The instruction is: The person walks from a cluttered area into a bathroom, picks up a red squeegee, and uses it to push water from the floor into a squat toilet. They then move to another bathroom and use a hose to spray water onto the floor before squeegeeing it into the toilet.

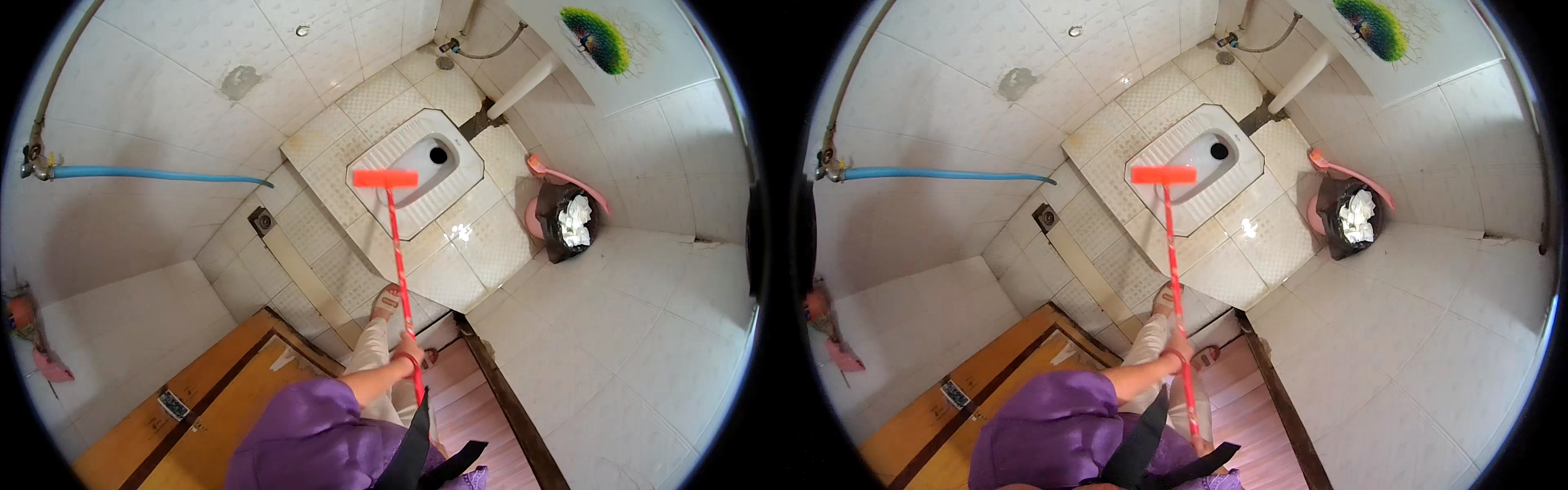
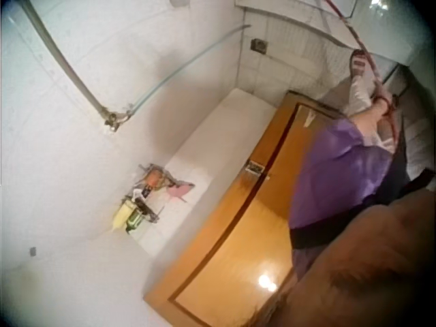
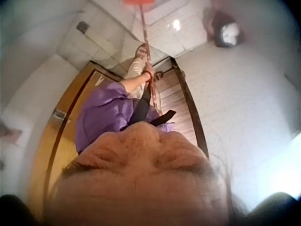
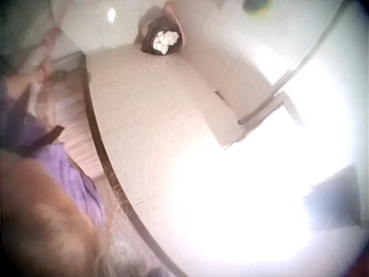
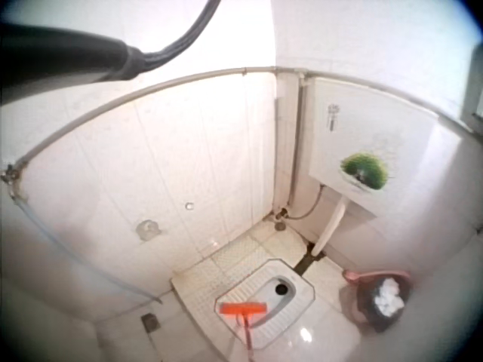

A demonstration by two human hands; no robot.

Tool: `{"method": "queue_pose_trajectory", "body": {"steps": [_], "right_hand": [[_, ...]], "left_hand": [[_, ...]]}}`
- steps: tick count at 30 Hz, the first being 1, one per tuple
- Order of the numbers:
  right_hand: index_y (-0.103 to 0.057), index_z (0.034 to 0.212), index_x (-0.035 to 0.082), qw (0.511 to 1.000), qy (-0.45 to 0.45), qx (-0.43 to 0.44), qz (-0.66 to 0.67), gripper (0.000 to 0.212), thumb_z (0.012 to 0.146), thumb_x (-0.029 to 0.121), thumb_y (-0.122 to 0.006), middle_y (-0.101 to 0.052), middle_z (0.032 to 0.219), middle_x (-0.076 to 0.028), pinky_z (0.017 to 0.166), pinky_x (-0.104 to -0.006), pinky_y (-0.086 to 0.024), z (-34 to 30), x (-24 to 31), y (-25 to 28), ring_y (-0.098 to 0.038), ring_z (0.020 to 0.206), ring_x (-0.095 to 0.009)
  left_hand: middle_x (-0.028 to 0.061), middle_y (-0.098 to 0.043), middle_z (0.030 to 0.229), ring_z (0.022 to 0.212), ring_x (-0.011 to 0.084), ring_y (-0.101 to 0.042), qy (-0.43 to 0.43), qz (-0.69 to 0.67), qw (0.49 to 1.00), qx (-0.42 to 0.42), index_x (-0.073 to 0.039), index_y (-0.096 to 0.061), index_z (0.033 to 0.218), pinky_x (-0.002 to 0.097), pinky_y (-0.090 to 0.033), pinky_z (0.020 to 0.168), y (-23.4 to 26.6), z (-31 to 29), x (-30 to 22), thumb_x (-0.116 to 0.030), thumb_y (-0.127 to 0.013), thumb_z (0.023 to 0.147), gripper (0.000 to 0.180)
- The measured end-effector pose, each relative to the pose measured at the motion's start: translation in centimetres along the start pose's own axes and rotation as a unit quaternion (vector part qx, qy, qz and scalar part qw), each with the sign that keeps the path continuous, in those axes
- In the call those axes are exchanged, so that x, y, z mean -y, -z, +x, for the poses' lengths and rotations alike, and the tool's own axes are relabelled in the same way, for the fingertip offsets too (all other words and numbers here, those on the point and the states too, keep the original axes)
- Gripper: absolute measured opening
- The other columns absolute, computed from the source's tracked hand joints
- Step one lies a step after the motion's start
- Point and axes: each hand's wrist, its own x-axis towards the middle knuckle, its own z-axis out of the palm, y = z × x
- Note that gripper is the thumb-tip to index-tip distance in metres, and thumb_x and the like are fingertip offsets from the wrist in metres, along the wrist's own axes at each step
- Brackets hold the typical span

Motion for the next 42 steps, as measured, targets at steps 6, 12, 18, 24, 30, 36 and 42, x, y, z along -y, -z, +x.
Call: {"method": "queue_pose_trajectory", "body": {"steps": [6,12,18,24,30,36,42], "right_hand": [[-0.054,0.078,-0.003,0.982,-0.013,-0.051,-0.184,0.053,0.084,0.046,-0.034,-0.056,0.071,-0.023,0.062,-0.0417,-0.040,0.9,1.8,3.1,-0.054,0.070,-0.037],[-0.054,0.083,-0.002,0.996,0.020,0.003,-0.089,0.050,0.082,0.045,-0.038,-0.056,0.076,-0.026,0.067,-0.0412,-0.040,4.5,5.6,1.2,-0.054,0.079,-0.039],[-0.054,0.078,0.000,0.975,-0.103,-0.088,-0.176,0.043,0.083,0.041,-0.041,-0.057,0.074,-0.022,0.063,-0.0410,-0.042,-7.5,-10.8,9.2,-0.056,0.075,-0.037],[-0.052,0.081,0.001,0.982,-0.126,-0.046,-0.132,0.034,0.082,0.033,-0.042,-0.056,0.072,-0.022,0.060,-0.0419,-0.043,-16.2,-17.2,10.0,-0.056,0.070,-0.036],[-0.050,0.075,0.002,0.985,0.010,-0.073,-0.156,0.035,0.083,0.035,-0.043,-0.054,0.064,-0.018,0.053,-0.0415,-0.042,-11.8,-19.8,8.2,-0.055,0.061,-0.032],[-0.046,0.067,0.005,0.992,0.012,0.030,0.120,0.035,0.083,0.036,-0.044,-0.044,0.050,-0.004,0.036,-0.0311,-0.034,-1.1,-4.8,6.2,-0.043,0.039,-0.016],[-0.051,0.068,0.003,0.994,-0.004,0.062,-0.085,0.038,0.079,0.039,-0.048,-0.045,0.049,-0.003,0.036,-0.0289,-0.034,-4.0,-7.7,7.8,-0.044,0.039,-0.013]], "left_hand": [[0.0209,-0.055,0.081,0.076,0.0304,-0.056,-0.068,-0.111,0.991,-0.014,0.002,-0.037,0.095,0.0374,-0.044,0.065,5.2,0.9,-3.8,-0.010,-0.048,0.073,0.027],[0.0167,-0.056,0.082,0.076,0.0248,-0.056,0.021,-0.130,0.990,-0.054,0.004,-0.045,0.090,0.0341,-0.045,0.064,8.3,5.9,-1.8,-0.002,-0.045,0.072,0.019],[0.0201,-0.053,0.078,0.067,0.0307,-0.058,-0.046,-0.121,0.991,-0.026,0.001,-0.035,0.096,0.0386,-0.048,0.057,-11.8,-6.7,3.8,-0.010,-0.055,0.069,0.036],[0.0136,-0.051,0.065,0.044,0.0235,-0.053,0.038,-0.150,0.978,0.136,0.000,-0.031,0.096,0.0313,-0.043,0.033,-11.8,-21.7,0.6,-0.009,-0.059,0.071,0.038],[0.0056,-0.044,0.060,0.050,0.0187,-0.048,0.011,-0.367,0.918,0.150,-0.006,-0.034,0.110,0.0329,-0.041,0.042,-24.0,-14.5,8.2,-0.014,-0.055,0.077,0.040],[0.0083,-0.046,0.051,0.047,0.0243,-0.051,-0.068,-0.148,0.986,-0.030,-0.006,-0.043,0.075,0.0380,-0.041,0.039,-3.1,2.7,-2.4,-0.015,-0.050,0.072,0.012],[0.0091,-0.047,0.063,0.051,0.0231,-0.051,0.039,-0.359,0.932,-0.039,-0.004,-0.044,0.085,0.0352,-0.041,0.040,0.6,-11.3,5.1,-0.001,-0.050,0.067,0.020]]}}
